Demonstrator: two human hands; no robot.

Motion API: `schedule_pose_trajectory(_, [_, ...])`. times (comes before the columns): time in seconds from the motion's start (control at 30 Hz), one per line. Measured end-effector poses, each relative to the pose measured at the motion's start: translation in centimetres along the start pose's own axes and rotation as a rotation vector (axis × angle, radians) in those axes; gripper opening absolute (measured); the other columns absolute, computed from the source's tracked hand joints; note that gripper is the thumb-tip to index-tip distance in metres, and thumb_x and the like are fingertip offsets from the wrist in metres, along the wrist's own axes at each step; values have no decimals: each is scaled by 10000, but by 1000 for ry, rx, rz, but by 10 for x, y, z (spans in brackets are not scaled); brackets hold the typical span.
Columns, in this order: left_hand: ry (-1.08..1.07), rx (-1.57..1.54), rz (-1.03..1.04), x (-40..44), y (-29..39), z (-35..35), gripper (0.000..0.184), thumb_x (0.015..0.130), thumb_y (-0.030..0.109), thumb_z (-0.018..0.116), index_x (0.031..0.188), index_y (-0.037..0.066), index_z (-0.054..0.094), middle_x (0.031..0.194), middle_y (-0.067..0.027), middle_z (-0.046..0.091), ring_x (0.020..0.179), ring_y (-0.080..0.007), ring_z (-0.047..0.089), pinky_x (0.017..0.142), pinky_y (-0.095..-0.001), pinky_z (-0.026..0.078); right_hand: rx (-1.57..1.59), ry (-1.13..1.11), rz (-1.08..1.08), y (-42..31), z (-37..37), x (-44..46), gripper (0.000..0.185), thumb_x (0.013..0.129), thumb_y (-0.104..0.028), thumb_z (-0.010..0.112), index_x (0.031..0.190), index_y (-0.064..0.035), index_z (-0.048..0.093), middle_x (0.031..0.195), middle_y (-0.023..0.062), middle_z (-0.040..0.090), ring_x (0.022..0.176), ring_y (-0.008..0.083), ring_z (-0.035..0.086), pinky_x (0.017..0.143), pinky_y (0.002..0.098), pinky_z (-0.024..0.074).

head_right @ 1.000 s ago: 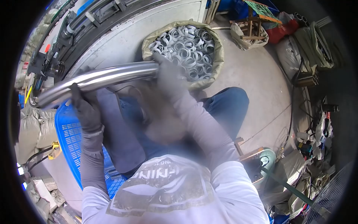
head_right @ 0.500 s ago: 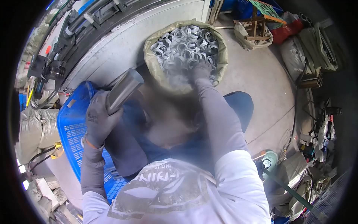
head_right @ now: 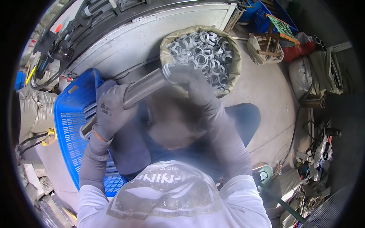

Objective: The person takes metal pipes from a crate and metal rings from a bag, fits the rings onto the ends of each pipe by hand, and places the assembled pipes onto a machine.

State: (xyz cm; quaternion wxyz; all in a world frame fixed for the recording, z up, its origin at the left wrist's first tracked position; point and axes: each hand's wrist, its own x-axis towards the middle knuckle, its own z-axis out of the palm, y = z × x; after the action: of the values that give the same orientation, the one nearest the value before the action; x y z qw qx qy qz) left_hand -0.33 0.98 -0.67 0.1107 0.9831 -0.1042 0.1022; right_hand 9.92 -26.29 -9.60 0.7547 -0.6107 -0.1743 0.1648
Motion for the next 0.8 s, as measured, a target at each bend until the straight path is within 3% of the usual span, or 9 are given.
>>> schedule_pose_trajectory(0.07, [-14, 22, -13, -1, 1, -1, 464, 731, 272, 783, 1132, 85, 643, 978, -140, 680, 926, -346, 670, 823, -458, 521, -149, -7, -195, 1, 11, -5, 332, 1023, -231, 613, 1209, 38, 670, 1011, 38, 676, 880, 135, 623, 770, 291, 531])
schedule_pose_trajectory(0.23, [-1, 53, -2, -4, -1, 0, 418, 738, 289, 771, 1081, 95, 630, 962, -124, 674, 930, -328, 671, 833, -448, 522, -219, 120, -84, -31, 46, -17, 497, 1098, -402, 515, 1258, 45, 661, 971, 40, 677, 816, 107, 594, 723, 268, 498])
schedule_pose_trajectory(0.5, [-20, 74, -5, -1, 4, -1, 434, 736, 296, 781, 1086, 90, 626, 963, -130, 673, 928, -320, 674, 828, -445, 524, -280, 149, -291, -16, 41, -16, 410, 1095, -316, 543, 1237, 43, 679, 1077, 47, 709, 927, 107, 631, 842, 261, 513])
schedule_pose_trajectory(0.57, [7, 70, 24, -2, 2, 3, 439, 732, 291, 786, 1089, 89, 630, 962, -132, 674, 923, -323, 674, 822, -445, 523, -7, 94, -123, -30, 44, -17, 319, 1051, -226, 624, 1229, 32, 685, 1097, 49, 717, 980, 111, 642, 887, 268, 516])
schedule_pose_trajectory(0.8, [13, 15, 35, -1, 3, 0, 483, 734, 263, 811, 1148, 73, 651, 965, -148, 672, 899, -363, 661, 797, -467, 520, -21, 285, -8, -61, 63, -21, 321, 966, -87, 722, 1256, 41, 668, 1119, 68, 715, 1022, 114, 648, 906, 267, 523])
